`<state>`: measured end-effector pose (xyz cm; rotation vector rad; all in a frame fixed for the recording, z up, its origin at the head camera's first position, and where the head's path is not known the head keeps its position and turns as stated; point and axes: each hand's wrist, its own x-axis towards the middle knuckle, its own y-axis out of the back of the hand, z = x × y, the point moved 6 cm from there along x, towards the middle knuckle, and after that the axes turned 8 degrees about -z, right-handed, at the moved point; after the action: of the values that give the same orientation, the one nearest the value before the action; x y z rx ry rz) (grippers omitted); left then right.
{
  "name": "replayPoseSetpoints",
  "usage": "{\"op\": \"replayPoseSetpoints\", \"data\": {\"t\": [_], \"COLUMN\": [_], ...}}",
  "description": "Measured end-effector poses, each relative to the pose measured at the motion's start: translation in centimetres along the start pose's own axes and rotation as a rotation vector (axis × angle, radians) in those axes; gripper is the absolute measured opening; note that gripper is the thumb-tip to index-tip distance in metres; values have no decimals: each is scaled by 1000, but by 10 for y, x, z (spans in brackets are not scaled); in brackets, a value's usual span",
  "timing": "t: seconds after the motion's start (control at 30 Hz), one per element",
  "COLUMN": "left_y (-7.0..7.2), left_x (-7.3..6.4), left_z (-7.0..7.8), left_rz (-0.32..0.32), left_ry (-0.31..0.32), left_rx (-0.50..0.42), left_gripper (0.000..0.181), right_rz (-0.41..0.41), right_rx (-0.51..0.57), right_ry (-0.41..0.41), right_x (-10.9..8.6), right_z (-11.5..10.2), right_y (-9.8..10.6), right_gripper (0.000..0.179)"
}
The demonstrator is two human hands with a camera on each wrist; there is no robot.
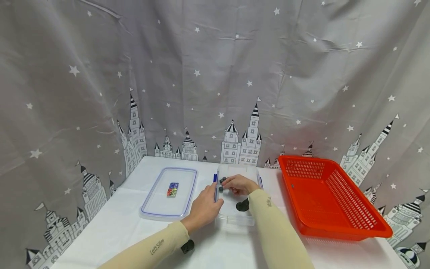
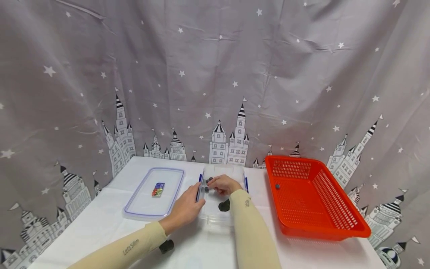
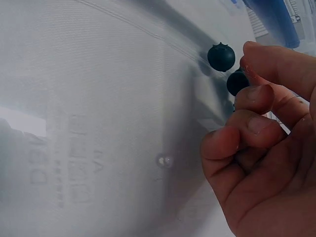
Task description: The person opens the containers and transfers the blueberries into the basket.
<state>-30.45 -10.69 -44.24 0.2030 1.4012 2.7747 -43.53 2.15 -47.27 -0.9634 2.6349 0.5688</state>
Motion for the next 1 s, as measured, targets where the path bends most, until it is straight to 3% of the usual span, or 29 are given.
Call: {"op": "replayPoseSetpoints", "data": {"t": [1.0], "left_y": [-1], "left_x": [0], "left_z": [1], "left_rz": [20], "left_ry": [-17], "left_rx": [33], "left_gripper": [71], "right_rz": [100], "right_rx": [-93], "right_ry": [-22], "right_x": [3], "right_z": [6], "right_y": [-7], "right_gripper": [17]}}
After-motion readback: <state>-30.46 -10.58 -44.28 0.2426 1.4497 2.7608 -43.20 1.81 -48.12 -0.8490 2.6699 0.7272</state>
